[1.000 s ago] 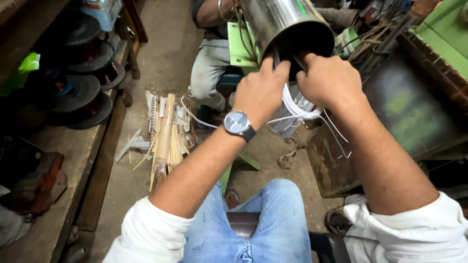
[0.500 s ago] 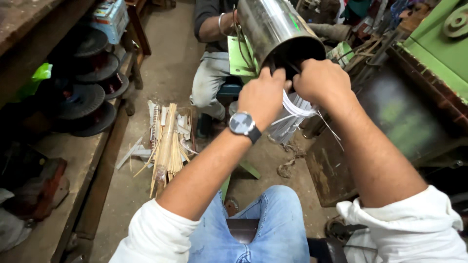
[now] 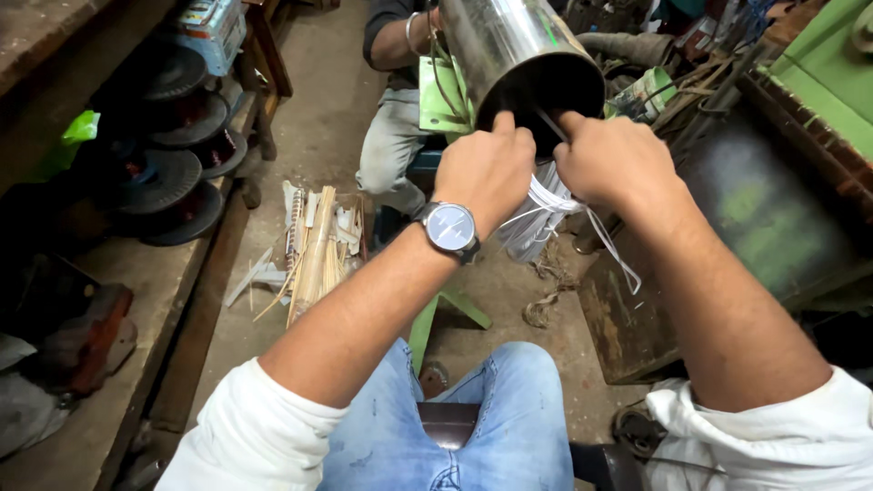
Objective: The person coils a length of white wire by hand on their lap, then places the coil into a metal drum mounted on a stand. They use a wooden rod to press the coil into the drum and tap it with a hammer, then adjust the wire inside the drum.
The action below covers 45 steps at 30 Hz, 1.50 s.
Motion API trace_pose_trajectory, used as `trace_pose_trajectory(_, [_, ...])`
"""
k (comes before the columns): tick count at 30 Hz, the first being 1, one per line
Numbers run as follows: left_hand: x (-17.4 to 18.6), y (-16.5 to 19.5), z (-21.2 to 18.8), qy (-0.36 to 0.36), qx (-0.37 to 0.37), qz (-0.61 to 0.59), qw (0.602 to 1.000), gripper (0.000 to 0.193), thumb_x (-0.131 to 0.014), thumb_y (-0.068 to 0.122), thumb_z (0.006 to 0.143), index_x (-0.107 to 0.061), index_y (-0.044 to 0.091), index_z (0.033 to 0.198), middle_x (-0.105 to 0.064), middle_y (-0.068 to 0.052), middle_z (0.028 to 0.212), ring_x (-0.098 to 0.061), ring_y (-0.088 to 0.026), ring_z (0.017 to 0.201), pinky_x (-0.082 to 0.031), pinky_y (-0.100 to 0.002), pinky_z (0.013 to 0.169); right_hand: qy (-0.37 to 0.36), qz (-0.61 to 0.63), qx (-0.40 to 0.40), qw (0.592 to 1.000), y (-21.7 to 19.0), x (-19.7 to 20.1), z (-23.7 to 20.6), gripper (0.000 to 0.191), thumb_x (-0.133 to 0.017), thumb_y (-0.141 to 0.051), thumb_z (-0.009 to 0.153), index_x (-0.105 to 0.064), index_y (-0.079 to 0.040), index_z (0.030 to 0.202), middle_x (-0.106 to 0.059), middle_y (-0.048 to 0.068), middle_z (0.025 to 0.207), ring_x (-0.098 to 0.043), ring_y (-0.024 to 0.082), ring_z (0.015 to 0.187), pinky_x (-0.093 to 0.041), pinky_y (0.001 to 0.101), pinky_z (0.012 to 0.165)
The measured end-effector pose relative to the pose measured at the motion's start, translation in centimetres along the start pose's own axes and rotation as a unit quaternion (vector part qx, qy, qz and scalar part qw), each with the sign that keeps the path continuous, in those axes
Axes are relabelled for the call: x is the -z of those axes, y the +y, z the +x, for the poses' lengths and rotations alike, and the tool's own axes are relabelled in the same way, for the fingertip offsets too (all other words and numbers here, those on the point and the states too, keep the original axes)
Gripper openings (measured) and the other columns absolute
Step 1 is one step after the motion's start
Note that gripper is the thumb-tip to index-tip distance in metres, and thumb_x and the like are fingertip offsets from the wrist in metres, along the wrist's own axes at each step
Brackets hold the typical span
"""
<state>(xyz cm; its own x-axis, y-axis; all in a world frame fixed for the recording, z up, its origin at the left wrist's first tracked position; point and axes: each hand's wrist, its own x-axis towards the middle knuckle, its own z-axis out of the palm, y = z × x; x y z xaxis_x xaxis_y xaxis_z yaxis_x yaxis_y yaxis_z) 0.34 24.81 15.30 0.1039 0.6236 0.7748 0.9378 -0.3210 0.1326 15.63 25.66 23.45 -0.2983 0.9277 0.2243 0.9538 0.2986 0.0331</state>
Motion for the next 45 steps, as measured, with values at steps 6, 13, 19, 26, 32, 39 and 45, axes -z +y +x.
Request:
trace_pose_trajectory(6, [-1.6,-0.5,1.6,-0.001,0.036,0.027,0.999,0.014,-0.058,0.013,0.087,-0.071,0.011,0.081,-0.071,-0.013,0.086,-0.073,-0.033,0.072,-0.058,-0.046,0.059,-0.025,-0.03,-0.022,0.999,0.2,-0.3,3.3,0.039,-0.056,-0.034,0.096,-0.076,-0.004,0.111,-0.071,0.028,0.11,-0.067,0.046,0.107,-0.053,0.0532,0.093])
trace_pose_trajectory(13, [-1.2,-0.1,0.6,-0.014,0.043,0.031,0.998,0.013,-0.059,0.012,0.087,-0.071,0.01,0.083,-0.071,-0.014,0.087,-0.074,-0.033,0.073,-0.059,-0.046,0.06,-0.027,0.099,-0.035,0.994,0.1,-0.4,2.0,0.039,-0.056,-0.031,0.092,-0.07,-0.009,0.121,-0.07,0.027,0.107,-0.068,0.045,0.102,-0.053,0.0526,0.091])
trace_pose_trajectory(19, [-1.0,0.3,1.0,-0.016,0.062,0.014,0.998,0.012,-0.059,0.012,0.086,-0.07,0.009,0.083,-0.07,-0.015,0.091,-0.073,-0.035,0.074,-0.059,-0.048,0.059,-0.04,0.137,-0.052,0.988,-0.3,0.8,-0.9,0.043,-0.053,-0.034,0.094,-0.063,-0.019,0.133,-0.073,0.025,0.104,-0.074,0.044,0.092,-0.056,0.0526,0.086])
trace_pose_trajectory(26, [0.5,1.2,-1.1,0.013,0.059,-0.064,0.996,0.028,-0.064,0.033,0.092,-0.065,0.005,0.09,-0.064,-0.025,0.108,-0.07,-0.04,0.065,-0.056,-0.049,0.053,0.008,-0.054,0.012,0.998,-0.7,0.5,-0.2,0.042,-0.057,-0.031,0.094,-0.067,-0.025,0.135,-0.072,0.025,0.105,-0.068,0.045,0.1,-0.054,0.0537,0.088])
trace_pose_trajectory(32, [-1.4,-0.3,0.7,0.007,0.044,0.0,0.999,0.015,-0.062,0.017,0.089,-0.07,0.008,0.08,-0.07,-0.017,0.097,-0.073,-0.036,0.071,-0.059,-0.048,0.06,-0.048,-0.049,-0.045,0.997,-0.5,-0.3,2.9,0.036,-0.062,-0.022,0.085,-0.078,-0.009,0.114,-0.073,0.025,0.107,-0.069,0.043,0.105,-0.055,0.0504,0.09])
trace_pose_trajectory(39, [-1.7,-0.5,2.0,0.007,0.044,0.039,0.998,0.015,-0.061,0.013,0.081,-0.073,0.009,0.072,-0.072,-0.016,0.087,-0.073,-0.035,0.07,-0.058,-0.048,0.058,-0.011,0.012,0.028,0.999,1.0,-0.7,4.8,0.037,-0.063,-0.031,0.094,-0.076,0.001,0.108,-0.07,0.028,0.097,-0.069,0.044,0.096,-0.054,0.0497,0.085])
trace_pose_trajectory(45, [-0.1,-0.5,0.5,-0.009,0.036,-0.026,0.999,0.019,-0.065,0.024,0.09,-0.07,0.009,0.081,-0.069,-0.017,0.088,-0.071,-0.037,0.071,-0.057,-0.05,0.058,0.034,0.21,0.098,0.972,2.6,1.0,-3.0,0.04,-0.06,-0.026,0.102,-0.063,-0.016,0.141,-0.074,0.017,0.1,-0.074,0.029,0.086,-0.057,0.04,0.081])
